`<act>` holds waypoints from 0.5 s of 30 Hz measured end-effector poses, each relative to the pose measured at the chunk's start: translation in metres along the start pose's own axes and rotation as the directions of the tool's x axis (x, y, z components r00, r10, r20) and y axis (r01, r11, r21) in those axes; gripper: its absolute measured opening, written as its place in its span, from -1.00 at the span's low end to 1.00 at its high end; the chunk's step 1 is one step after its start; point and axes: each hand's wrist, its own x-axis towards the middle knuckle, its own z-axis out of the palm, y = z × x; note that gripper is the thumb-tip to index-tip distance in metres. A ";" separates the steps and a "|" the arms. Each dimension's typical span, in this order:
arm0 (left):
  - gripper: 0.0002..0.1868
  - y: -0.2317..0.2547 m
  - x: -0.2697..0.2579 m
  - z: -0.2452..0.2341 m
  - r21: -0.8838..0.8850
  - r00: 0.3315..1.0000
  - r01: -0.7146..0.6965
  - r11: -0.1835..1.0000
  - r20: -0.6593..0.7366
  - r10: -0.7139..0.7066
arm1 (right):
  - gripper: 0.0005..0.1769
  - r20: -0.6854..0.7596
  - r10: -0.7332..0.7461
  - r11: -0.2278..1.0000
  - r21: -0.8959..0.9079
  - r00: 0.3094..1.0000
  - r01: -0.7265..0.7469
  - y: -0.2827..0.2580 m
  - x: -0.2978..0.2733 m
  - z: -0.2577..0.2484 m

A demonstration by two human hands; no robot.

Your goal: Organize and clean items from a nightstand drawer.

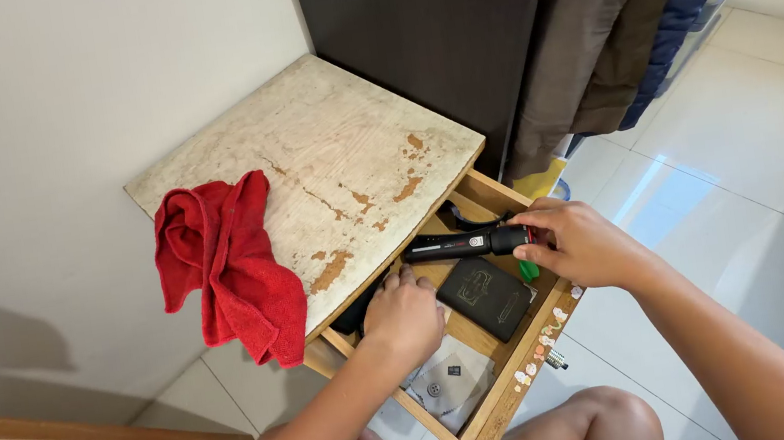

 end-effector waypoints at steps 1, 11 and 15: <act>-0.46 0.000 -0.001 -0.002 -0.003 1.000 0.002 1.000 0.001 -0.002 | -0.54 0.003 0.000 1.000 0.000 1.000 0.000 -0.003 0.000 0.001; -0.49 -0.004 -0.003 -0.008 -0.052 0.998 -0.030 0.998 -0.061 0.027 | -0.52 -0.014 0.123 0.932 -0.341 0.992 -0.121 -0.020 0.018 0.016; -0.48 -0.003 -0.002 -0.010 -0.057 0.998 -0.020 0.998 -0.052 0.017 | -0.61 -0.009 0.132 0.887 -0.446 0.991 -0.122 -0.025 0.024 0.021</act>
